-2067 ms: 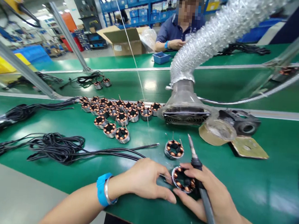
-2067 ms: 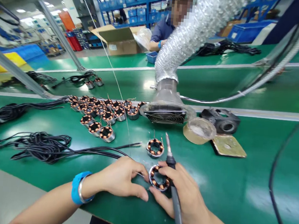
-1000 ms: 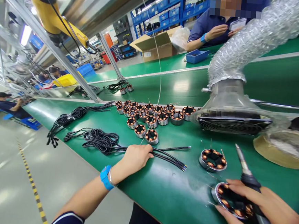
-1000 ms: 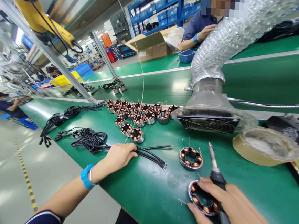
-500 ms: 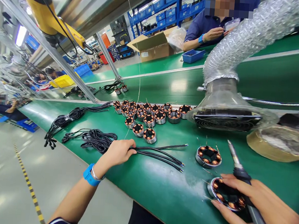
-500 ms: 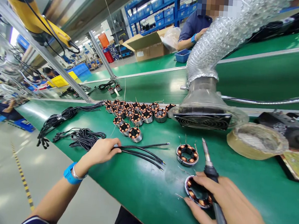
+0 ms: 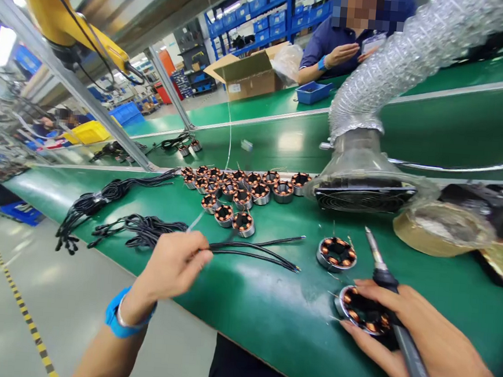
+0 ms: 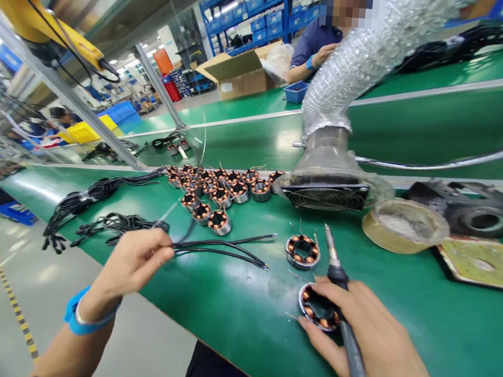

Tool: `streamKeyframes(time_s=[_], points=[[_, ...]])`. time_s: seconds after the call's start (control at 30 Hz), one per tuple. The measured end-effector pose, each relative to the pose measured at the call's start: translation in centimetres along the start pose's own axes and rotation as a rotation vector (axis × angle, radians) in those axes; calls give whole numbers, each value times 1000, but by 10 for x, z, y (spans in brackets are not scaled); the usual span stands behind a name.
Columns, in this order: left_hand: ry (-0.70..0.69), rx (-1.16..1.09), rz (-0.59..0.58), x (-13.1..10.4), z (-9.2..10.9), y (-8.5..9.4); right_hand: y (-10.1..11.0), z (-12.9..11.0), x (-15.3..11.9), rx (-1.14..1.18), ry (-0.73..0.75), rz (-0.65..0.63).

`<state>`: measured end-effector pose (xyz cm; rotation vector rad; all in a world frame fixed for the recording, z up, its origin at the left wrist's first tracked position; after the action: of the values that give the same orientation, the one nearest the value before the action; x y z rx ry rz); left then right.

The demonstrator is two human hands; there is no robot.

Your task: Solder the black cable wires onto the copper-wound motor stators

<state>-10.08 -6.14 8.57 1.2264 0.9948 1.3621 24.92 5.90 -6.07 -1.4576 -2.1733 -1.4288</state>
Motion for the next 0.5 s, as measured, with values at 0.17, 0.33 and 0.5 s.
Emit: streamKeyframes(time_s=[0.17,0.33,0.5], points=[[-196,4,-362,11,42,-59,13,-11,9,11,31,-68],[-274,-158,-375,46,87,-99,17,-15,17,20,40,-80],[-341,-245,-420,79,121,-111,18,-14,18,24,64,-65]])
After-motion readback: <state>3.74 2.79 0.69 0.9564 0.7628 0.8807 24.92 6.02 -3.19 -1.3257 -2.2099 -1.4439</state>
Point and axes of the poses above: each hand's wrist, its own x-axis towards the middle knuckle, its own y-axis out of the back of the hand, z = x × y, the point moved 1 cm from there along x, towards the middle knuckle, and after that the axes turned 3 degrees about x, right-handed, at the moved point
